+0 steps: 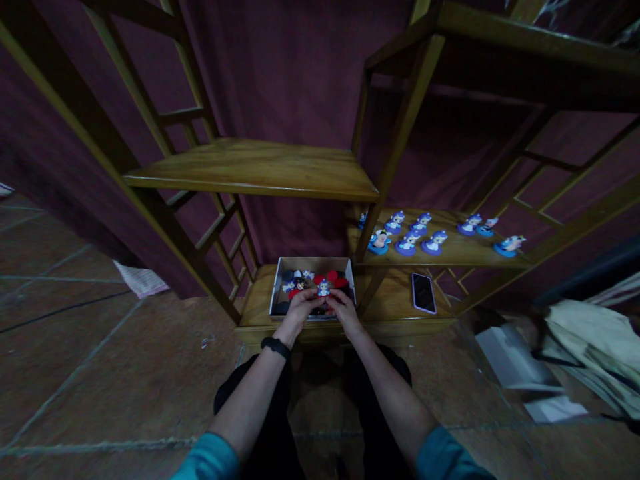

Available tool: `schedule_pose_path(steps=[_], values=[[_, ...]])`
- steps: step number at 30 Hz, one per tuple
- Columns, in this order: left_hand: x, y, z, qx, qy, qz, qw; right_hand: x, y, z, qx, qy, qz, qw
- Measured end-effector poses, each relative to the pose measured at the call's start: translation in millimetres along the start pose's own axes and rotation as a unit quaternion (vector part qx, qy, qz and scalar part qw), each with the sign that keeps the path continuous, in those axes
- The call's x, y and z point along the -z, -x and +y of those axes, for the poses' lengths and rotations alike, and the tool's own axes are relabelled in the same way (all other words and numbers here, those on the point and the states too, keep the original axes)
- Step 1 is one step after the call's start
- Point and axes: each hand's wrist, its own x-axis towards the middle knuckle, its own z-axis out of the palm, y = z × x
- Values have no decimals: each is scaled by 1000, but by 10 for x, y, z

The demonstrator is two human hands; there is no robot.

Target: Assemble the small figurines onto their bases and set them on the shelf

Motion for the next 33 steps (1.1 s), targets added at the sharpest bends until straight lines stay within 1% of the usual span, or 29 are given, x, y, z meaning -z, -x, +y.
schedule_pose_path(steps=[3,8,14,27,33], values=[[-18,16,24,4,6,0,1000,2,11,-11,2,4,-4,1000],[-39,51,60,25,19,-8,999,-14,30,-36,10,12,11,1000],[-21,35,37,34,31,-3,999,-15,17,-13,13,14,15,1000],[27,-21,-21,23,29,3,999,-38,44,-34,10,16,26,999],[26,-30,-23,13,25,21,999,-39,44,-47,2,-2,33,999]])
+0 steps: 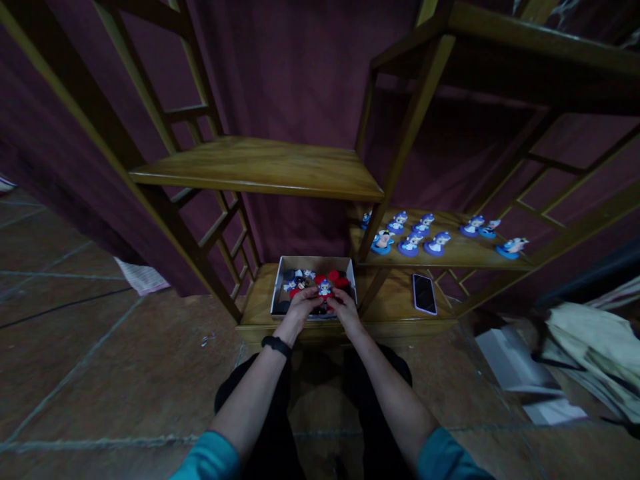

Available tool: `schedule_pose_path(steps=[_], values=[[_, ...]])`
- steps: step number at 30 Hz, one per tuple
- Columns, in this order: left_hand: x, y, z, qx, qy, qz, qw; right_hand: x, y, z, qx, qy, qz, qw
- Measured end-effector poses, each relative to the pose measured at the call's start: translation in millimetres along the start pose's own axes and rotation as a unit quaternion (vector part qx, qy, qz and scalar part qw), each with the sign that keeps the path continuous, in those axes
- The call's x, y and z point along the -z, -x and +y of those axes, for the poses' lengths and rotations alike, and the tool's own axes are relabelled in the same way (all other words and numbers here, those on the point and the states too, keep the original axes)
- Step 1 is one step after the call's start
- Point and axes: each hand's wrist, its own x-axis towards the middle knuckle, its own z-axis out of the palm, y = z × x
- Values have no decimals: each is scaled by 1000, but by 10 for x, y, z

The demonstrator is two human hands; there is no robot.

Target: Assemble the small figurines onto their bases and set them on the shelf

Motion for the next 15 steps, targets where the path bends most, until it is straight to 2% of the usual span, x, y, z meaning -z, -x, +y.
schedule_pose_path(steps=[15], values=[[-43,49,63,22,0,-26,999,4,-28,13,-9,-1,4,1000]])
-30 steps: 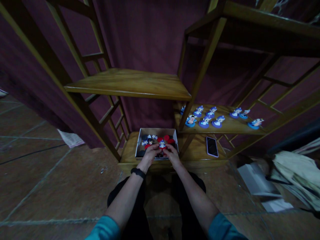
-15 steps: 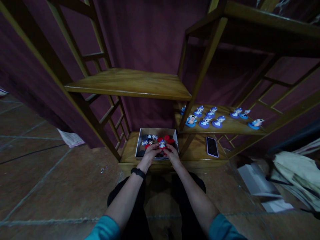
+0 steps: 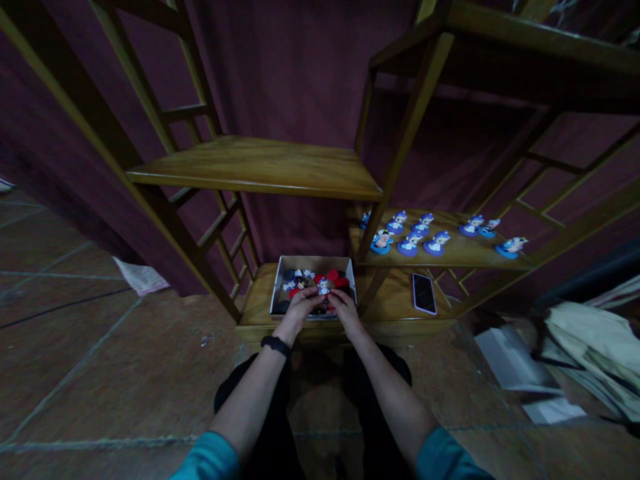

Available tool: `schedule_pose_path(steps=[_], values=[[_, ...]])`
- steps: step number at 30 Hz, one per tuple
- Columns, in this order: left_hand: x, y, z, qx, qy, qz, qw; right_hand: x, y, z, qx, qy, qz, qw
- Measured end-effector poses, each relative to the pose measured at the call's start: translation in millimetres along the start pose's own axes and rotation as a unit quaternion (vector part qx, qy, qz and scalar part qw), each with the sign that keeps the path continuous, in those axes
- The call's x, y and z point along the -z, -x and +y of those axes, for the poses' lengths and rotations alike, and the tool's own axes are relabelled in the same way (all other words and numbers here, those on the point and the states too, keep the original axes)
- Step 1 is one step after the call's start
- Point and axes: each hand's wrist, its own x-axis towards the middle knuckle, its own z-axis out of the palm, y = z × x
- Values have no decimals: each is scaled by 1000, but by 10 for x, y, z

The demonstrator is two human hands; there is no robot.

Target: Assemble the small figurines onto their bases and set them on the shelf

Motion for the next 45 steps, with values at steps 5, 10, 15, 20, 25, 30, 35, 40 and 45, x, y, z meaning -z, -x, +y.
schedule_pose_path(steps=[5,10,15,20,25,30,35,40,45], values=[[-11,6,8,2,11,0,1000,-1,-5,-1,2,-9,-2,1000],[8,-11,-13,4,13,13,1000,-1,3,-6,6,-8,1,1000],[3,-5,-12,-22,-23,27,999,-2,20,-22,-8,-22,-1,1000],[-56,26,12,-59,-54,43,996,-6,64,-78,-34,-69,-10,997],[-83,42,30,-60,-48,11,997,-4,91,-102,-49,-120,-25,991],[-39,37,22,-31,-29,-14,999,22,64,-75,-45,-144,-38,988],[-7,54,34,-4,-7,0,1000,37,49,-93,-43,-121,-78,989],[-5,84,73,24,25,4,999,46,26,-91,-40,-124,-106,986],[28,76,49,39,41,29,998,51,23,-84,-49,-115,-114,986]])
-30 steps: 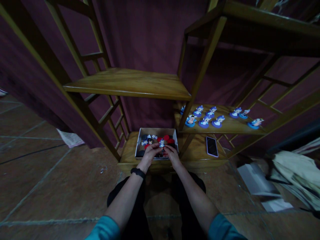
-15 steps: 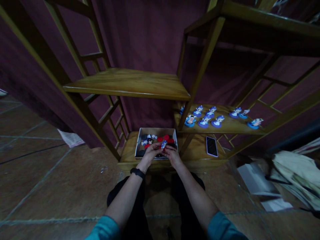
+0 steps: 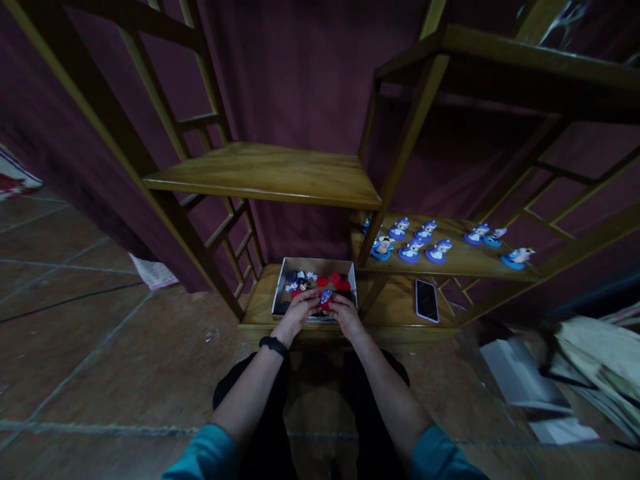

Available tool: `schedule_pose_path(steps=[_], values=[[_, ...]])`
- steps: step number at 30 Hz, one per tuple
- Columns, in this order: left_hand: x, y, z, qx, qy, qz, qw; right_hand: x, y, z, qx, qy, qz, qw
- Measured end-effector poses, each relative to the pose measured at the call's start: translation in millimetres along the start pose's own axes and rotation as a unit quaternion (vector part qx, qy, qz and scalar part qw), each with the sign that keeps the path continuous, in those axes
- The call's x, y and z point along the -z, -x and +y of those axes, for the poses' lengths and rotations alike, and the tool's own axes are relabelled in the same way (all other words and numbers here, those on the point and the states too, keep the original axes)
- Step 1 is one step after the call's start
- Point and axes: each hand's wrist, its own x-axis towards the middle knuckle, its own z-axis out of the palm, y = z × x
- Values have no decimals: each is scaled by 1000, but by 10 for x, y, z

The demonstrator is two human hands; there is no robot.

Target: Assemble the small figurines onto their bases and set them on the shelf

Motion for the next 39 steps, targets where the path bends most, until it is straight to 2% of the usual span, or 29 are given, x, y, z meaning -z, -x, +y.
schedule_pose_path(steps=[5,11,16,19,24,30,32,35,39], values=[[53,-29,-50,13,15,45,999,-25,32,-20,-7,-19,-10,1000],[81,-45,-82,40,35,74,996,-28,17,21,-33,-56,42,997],[16,-42,-108,19,46,126,991,-37,51,14,-36,-73,30,996],[-28,-12,-73,2,27,126,992,-42,83,-11,-39,-85,24,995],[-92,101,-1,-27,7,125,992,-50,144,-49,-49,-86,-18,995],[-164,236,-65,-50,-16,184,982,-58,264,-101,-59,-55,-77,994],[-184,293,-89,-46,-1,178,983,-34,299,-131,-61,-41,-87,993],[-201,386,-108,-27,31,138,990,9,332,-168,-62,-24,-102,993],[-192,462,-137,-25,32,97,994,5,337,-158,-52,-3,-91,994]])
